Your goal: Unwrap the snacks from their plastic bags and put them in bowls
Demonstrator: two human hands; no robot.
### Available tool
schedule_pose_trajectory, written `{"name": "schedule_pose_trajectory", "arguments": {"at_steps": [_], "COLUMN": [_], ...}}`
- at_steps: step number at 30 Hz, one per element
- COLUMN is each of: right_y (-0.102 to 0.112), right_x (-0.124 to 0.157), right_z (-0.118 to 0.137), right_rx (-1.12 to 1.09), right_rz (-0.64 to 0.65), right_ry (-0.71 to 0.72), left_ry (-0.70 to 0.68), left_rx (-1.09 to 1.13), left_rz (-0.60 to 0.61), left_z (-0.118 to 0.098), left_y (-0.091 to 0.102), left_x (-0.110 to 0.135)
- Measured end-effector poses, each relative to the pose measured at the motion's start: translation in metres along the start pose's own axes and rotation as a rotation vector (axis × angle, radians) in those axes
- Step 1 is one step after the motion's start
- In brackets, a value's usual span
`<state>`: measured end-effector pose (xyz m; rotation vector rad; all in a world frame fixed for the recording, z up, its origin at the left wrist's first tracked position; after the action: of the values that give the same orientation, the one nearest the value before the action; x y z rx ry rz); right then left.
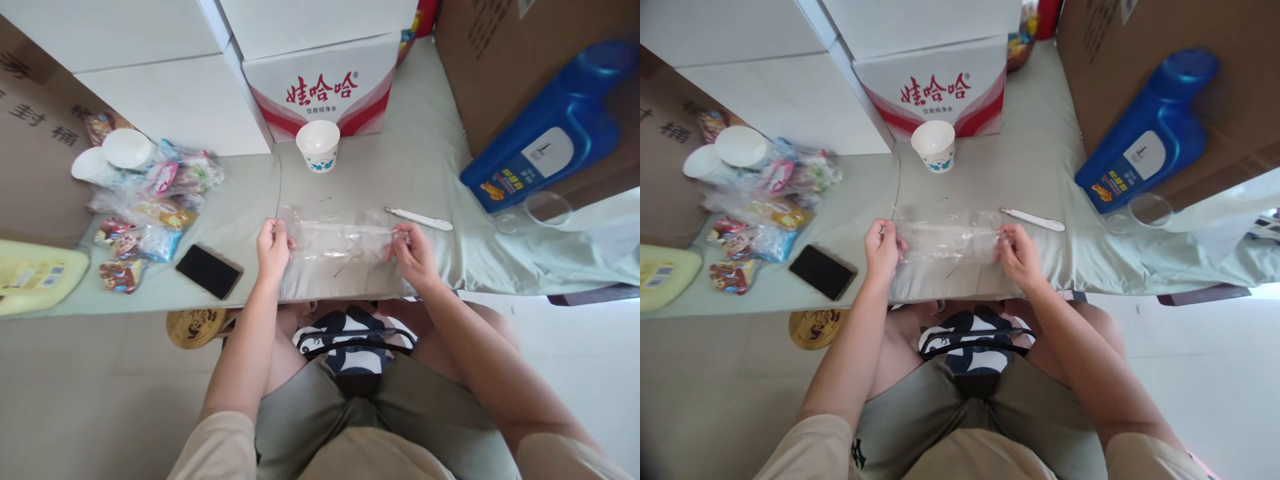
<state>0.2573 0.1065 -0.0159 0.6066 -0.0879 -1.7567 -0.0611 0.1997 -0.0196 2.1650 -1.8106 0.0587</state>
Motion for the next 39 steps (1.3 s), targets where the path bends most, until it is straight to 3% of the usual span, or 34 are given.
{"name": "schedule_pose_trajectory", "arguments": {"at_steps": [3,7,12,16,19,22,24,27,31,33,35,37,39], "right_y": [0.01,0.012,-0.007,-0.029,-0.03,-0.025,-0.011,0.0,-0.045,-0.063,-0.067,-0.056,-0.04], "right_x": [-0.003,-0.012,-0.013,-0.001,0.01,0.024,0.021,0.001,-0.006,0.0,0.003,-0.002,-0.006], "right_z": [-0.014,-0.017,0.01,0.029,0.026,0.024,0.028,0.029,0.023,0.016,0.009,-0.002,-0.014], "right_rx": [0.152,0.394,0.661,0.745,0.633,0.35,0.159,0.091,-0.013,-0.173,-0.366,-0.515,-0.568], "right_rz": [-0.053,0.009,0.069,0.187,0.375,0.643,0.641,0.49,0.665,0.764,0.727,0.526,0.322], "right_ry": [-0.149,-0.146,0.15,0.322,0.295,0.228,0.185,0.131,0.025,-0.106,-0.243,-0.336,-0.378], "left_ry": [0.021,-0.065,-0.185,-0.311,-0.34,-0.312,-0.258,-0.161,0.009,0.048,0.04,0.028,0.061], "left_rx": [-0.18,-0.39,-0.603,-0.609,-0.601,-0.541,-0.44,-0.244,-0.022,0.09,0.185,0.223,0.2], "left_rz": [0.015,-0.023,-0.181,-0.146,0.001,0.258,0.437,0.661,0.936,0.937,0.807,0.706,0.791], "left_z": [0.0,-0.006,-0.011,-0.015,-0.014,-0.012,-0.012,-0.017,-0.024,-0.033,-0.042,-0.044,-0.038], "left_y": [-0.008,-0.005,-0.002,-0.019,-0.034,-0.052,-0.066,-0.089,-0.116,-0.118,-0.114,-0.117,-0.139], "left_x": [-0.001,-0.003,-0.017,-0.015,-0.005,0.009,0.02,0.035,0.052,0.049,0.036,0.028,0.035]}}
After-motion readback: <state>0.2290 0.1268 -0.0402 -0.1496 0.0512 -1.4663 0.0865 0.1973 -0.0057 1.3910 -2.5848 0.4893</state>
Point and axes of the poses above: each hand's wrist, its own x-axis away from the middle knuckle, its own y-axis out of the back of the hand, z = x × y, the point moved 10 cm from there along -x, towards the middle knuckle, and after that the axes turned 11 degrees about y, right-handed, at the moved point
